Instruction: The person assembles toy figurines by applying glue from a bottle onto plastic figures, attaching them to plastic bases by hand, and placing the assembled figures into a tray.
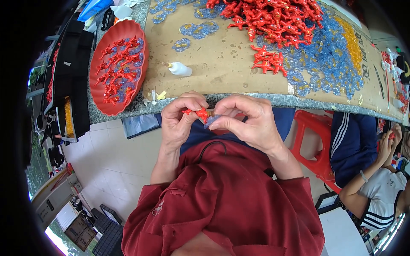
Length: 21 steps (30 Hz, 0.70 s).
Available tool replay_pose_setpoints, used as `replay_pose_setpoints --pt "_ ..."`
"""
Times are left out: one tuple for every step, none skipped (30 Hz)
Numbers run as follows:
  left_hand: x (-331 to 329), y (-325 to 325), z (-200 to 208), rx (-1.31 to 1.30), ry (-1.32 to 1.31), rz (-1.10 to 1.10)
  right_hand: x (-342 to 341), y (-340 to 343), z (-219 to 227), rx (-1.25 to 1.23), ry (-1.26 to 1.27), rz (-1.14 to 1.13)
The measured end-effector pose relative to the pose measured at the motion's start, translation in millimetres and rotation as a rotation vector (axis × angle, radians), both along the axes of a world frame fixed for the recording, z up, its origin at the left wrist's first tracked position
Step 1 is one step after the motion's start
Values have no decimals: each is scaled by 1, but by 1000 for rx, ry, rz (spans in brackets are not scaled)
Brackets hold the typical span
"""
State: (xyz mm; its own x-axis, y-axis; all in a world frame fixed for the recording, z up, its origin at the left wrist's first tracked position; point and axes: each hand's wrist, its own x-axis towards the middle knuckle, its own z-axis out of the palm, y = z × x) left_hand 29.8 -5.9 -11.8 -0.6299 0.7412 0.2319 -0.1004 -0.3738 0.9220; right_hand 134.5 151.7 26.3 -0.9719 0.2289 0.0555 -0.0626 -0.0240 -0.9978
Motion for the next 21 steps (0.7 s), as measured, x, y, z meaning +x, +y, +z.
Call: replay_pose_setpoints --pt "0 1 0 12 -11 0 0 -1 0 86 44 -27" --pt "1 2 1 11 -8 -2 0 -3 1 85 47 -30" --pt "2 3 3 36 -82 -10 0 -5 2 158 101 -67" --pt "3 4 4 61 -156 -19 -1 -7 3 231 156 -105" --pt "3 4 3 57 -152 -22 -3 -9 4 228 159 -109" --pt "3 3 0 118 -213 -60 -4 -11 5 295 236 -123" --pt "2 3 -3 179 -273 -97 -5 -12 6 363 313 -138" --pt "3 5 -4 215 -303 -106 -3 -14 8 345 274 -138" --pt "3 5 -5 211 -300 -109 -4 -14 7 342 277 -143" --pt "3 6 -5 229 -317 -110 -5 -15 6 383 317 -153" --pt "3 6 -5 248 -335 -110 -5 -16 4 424 355 -163" --pt "2 7 -5 246 -333 -111 -6 -17 3 430 387 -184" --pt "2 7 -5 251 -324 -116 -6 -18 2 428 388 -186" --pt "1 7 -5 256 -316 -120 -6 -19 2 454 415 -198" --pt "0 7 -5 254 -317 -121 -6 -20 2 481 441 -209" --pt "-2 6 -6 234 -257 -127 -5 -21 2 479 441 -211" --pt "-5 5 -7 215 -198 -133 -4 -21 2 468 437 -198" --pt "-8 3 -7 214 -199 -134 -3 -22 1 458 433 -185" --pt "-10 2 -5 173 -151 -158 -3 -21 -1 457 433 -186" --pt "-12 1 -4 134 -103 -183 -3 -20 -2 473 454 -184" --pt "-12 0 -2 134 -104 -184 -3 -19 -4 489 475 -183"
